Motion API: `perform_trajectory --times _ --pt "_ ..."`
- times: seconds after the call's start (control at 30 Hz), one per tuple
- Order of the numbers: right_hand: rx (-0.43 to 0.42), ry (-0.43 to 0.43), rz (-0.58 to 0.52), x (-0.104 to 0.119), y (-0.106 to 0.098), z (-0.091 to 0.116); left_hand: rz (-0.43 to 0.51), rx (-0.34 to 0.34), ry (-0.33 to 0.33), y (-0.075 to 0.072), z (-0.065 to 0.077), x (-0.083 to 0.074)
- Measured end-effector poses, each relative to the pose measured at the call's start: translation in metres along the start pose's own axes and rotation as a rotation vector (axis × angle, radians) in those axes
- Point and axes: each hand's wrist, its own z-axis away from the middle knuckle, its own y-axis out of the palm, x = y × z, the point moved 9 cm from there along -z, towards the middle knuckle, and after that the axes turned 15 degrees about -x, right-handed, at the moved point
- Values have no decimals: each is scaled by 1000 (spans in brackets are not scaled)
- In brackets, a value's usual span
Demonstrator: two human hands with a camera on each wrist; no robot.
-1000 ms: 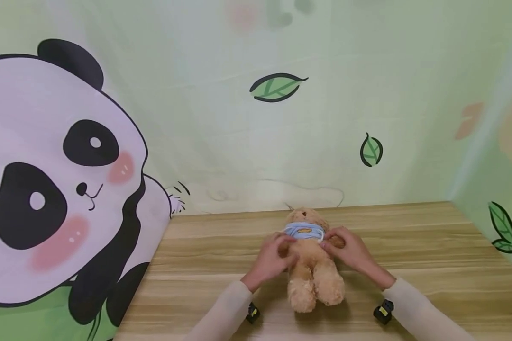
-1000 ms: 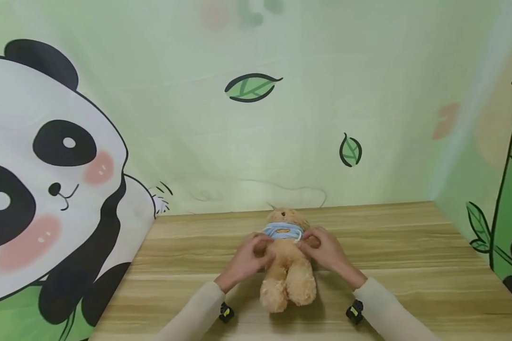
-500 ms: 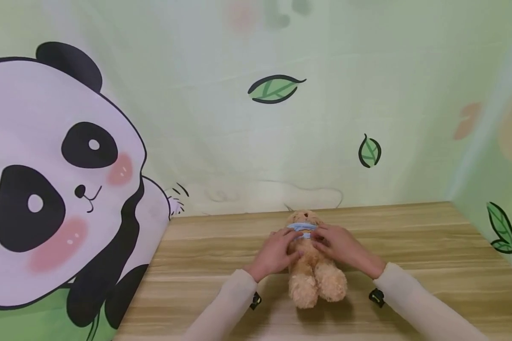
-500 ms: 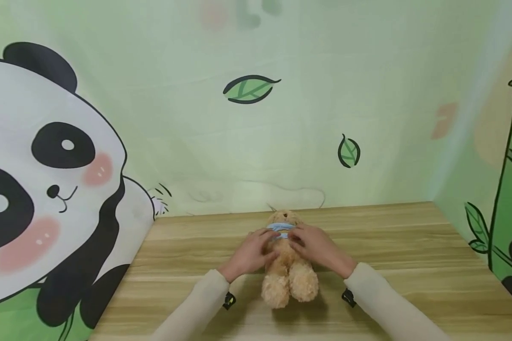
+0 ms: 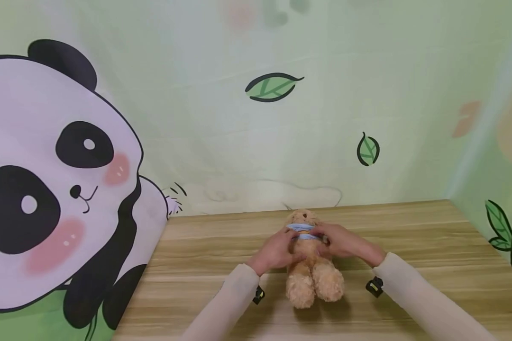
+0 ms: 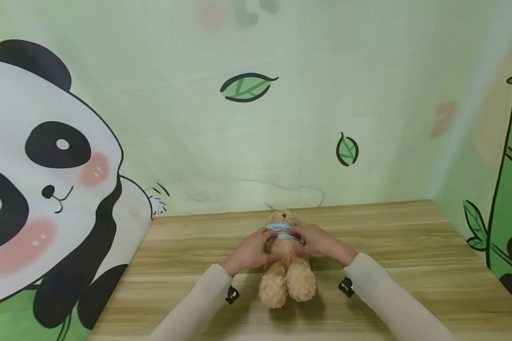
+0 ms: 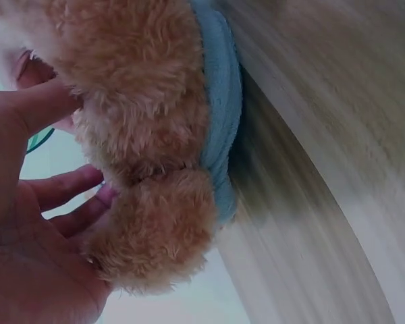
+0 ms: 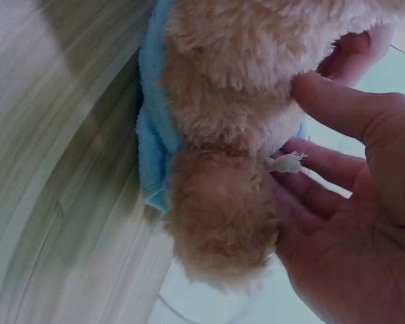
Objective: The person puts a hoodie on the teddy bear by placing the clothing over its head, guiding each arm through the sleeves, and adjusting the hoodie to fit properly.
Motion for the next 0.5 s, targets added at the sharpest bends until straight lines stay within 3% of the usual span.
perform_trajectory --times 0.23,0.5 --pt "20 96 43 -4 10 1 33 4 -40 10 5 5" --pt "-22 65 36 1 10 3 80 11 -37 15 4 14"
